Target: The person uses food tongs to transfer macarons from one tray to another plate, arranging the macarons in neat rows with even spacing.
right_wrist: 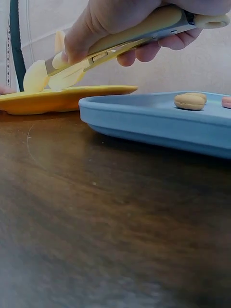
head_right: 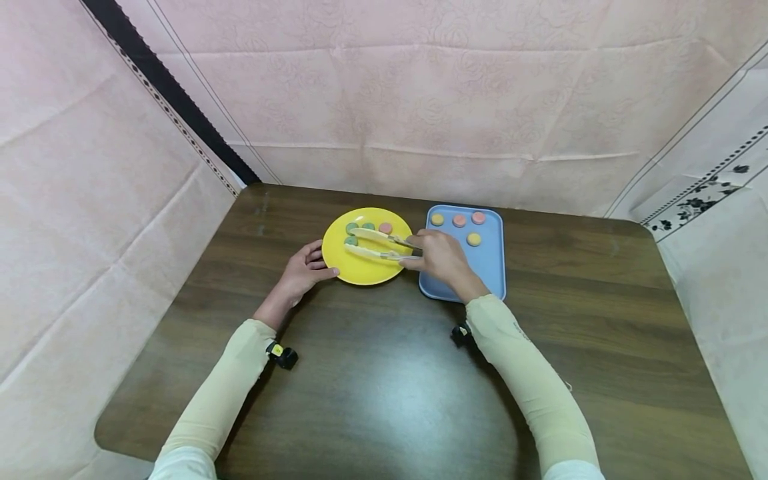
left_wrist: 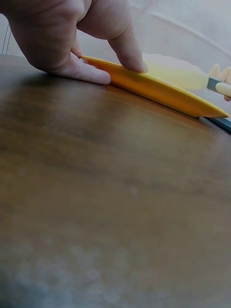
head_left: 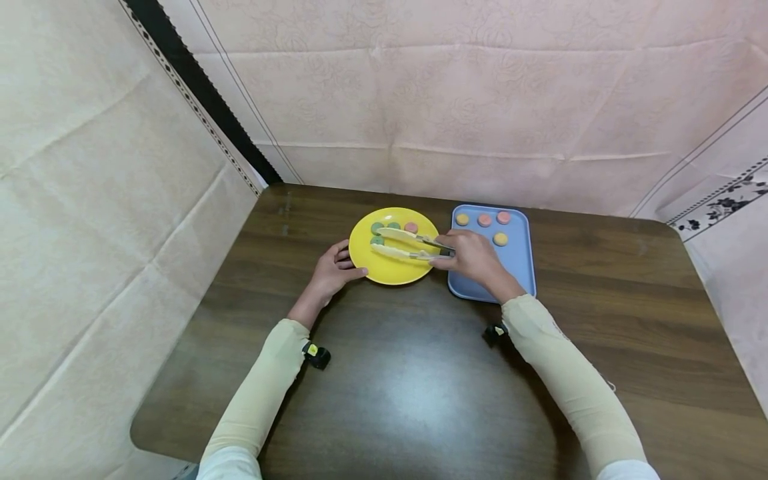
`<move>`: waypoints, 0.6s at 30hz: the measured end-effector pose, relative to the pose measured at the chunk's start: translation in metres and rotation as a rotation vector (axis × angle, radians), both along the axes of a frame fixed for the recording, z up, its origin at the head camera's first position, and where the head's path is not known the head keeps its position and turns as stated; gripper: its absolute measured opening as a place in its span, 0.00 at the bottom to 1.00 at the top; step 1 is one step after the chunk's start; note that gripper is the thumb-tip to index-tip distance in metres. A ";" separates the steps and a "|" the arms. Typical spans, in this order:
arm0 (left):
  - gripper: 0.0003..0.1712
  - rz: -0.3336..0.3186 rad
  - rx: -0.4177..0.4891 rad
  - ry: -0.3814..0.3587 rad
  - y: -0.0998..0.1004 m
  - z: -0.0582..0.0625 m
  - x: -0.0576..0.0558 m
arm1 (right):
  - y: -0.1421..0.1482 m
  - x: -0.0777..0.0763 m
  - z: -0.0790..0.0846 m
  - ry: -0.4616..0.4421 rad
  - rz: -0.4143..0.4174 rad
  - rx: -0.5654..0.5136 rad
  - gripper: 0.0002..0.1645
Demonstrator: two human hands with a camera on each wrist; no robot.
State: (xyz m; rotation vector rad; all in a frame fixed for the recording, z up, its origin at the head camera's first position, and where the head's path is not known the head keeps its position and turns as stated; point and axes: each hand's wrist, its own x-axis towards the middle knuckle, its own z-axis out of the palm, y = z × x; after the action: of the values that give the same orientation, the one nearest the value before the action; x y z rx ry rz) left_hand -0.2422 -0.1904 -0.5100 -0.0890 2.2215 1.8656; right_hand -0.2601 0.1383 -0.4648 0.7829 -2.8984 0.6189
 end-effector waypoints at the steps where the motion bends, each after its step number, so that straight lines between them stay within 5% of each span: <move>1: 0.51 0.000 0.001 0.000 0.000 0.000 0.000 | 0.002 0.001 0.000 -0.002 -0.005 -0.008 0.34; 18: 0.53 -0.016 0.025 -0.034 0.002 0.006 0.000 | 0.048 0.022 0.048 0.150 -0.087 -0.082 0.34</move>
State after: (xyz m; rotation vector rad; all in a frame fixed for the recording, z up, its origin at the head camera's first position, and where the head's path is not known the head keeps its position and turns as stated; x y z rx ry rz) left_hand -0.2419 -0.1887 -0.5038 -0.0980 2.1695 1.8688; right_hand -0.2383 0.1864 -0.4172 0.6590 -2.7353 0.6368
